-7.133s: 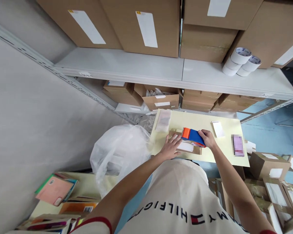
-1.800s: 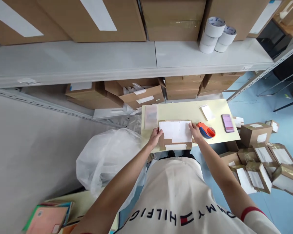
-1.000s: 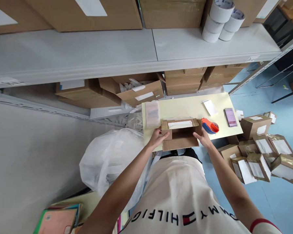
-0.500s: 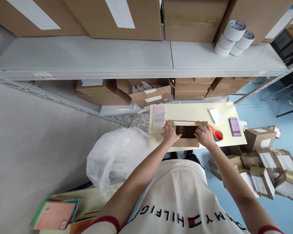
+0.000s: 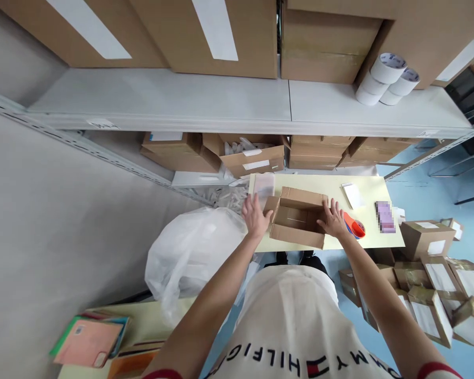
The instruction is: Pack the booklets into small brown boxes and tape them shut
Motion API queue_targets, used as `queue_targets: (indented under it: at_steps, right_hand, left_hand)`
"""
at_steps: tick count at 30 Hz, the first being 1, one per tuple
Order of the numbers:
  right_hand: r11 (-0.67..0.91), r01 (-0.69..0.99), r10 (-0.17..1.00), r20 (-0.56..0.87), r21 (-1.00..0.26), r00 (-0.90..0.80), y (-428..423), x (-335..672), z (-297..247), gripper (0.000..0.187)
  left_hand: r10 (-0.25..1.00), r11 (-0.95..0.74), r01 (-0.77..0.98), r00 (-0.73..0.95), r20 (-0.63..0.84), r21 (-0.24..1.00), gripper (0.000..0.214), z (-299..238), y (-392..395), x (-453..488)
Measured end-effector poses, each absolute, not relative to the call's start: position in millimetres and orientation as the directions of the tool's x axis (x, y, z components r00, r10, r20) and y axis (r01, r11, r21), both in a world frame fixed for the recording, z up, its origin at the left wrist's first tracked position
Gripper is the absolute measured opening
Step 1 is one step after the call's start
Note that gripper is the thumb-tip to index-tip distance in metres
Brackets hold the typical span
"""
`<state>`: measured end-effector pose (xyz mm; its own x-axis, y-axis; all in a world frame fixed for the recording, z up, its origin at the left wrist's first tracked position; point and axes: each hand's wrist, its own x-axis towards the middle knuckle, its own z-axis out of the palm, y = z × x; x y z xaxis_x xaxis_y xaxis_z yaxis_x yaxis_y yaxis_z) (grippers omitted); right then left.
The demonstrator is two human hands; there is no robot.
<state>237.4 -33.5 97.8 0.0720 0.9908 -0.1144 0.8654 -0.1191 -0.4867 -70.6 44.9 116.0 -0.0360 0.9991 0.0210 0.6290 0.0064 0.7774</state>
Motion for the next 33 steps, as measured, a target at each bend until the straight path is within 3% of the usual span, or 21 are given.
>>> queue_targets:
  at_steps: [2,4,8,13,16,19,22,27,30,33]
  right_hand:
    - [-0.176,0.853,0.984,-0.078,-0.492,0.158,-51.7,230.5,95.3,0.092]
    - [-0.192,0.818,0.980,-0.067,-0.543,0.185,-73.8,222.1,90.3,0.104]
    - [-0.203,0.726,0.976,-0.073,-0.657,0.206,-104.7,209.5,75.9,0.126]
    - [-0.254,0.695,0.950,-0.038,-0.673,0.310,-96.4,224.3,72.5,0.125]
    - [-0.268,0.720,0.947,-0.039,-0.640,0.318,-89.0,237.5,76.0,0.122]
    - [-0.287,0.752,0.945,-0.047,-0.594,0.323,-89.3,241.8,79.4,0.121]
    - [-0.302,0.781,0.946,-0.072,-0.547,0.316,-93.4,239.2,84.6,0.120]
    - [-0.369,0.789,0.928,-0.141,-0.492,0.346,-95.3,235.0,98.0,0.116]
    - [-0.391,0.788,0.919,-0.165,-0.475,0.357,-94.3,234.7,102.7,0.113]
    - [-0.385,0.796,0.922,-0.164,-0.467,0.350,-94.4,234.9,102.0,0.111]
  left_hand:
    - [0.990,-0.094,0.649,0.144,-0.001,0.755,0.048,113.0,38.0,-66.1]
    - [0.954,-0.104,0.626,0.282,-0.100,0.773,0.043,104.2,27.0,-60.5]
    - [0.900,-0.023,0.527,0.380,-0.212,0.849,0.059,77.2,0.1,-49.4]
    - [0.846,0.061,0.420,0.460,-0.270,0.906,0.077,57.8,-9.3,-34.7]
    - [0.828,0.058,0.405,0.491,-0.271,0.913,0.076,56.4,2.2,-35.9]
    - [0.902,0.030,0.439,0.376,-0.214,0.898,0.058,57.1,25.3,-49.8]
    - [0.976,0.099,0.543,0.112,-0.189,0.834,0.046,55.9,59.9,-65.9]
    - [0.892,0.447,0.631,-0.267,-0.364,0.634,0.072,41.3,122.3,-66.5]
    - [0.821,0.568,0.562,-0.340,-0.458,0.601,0.084,26.5,145.2,-59.0]
    - [0.823,0.565,0.515,-0.289,-0.490,0.645,0.077,16.2,152.2,-58.6]
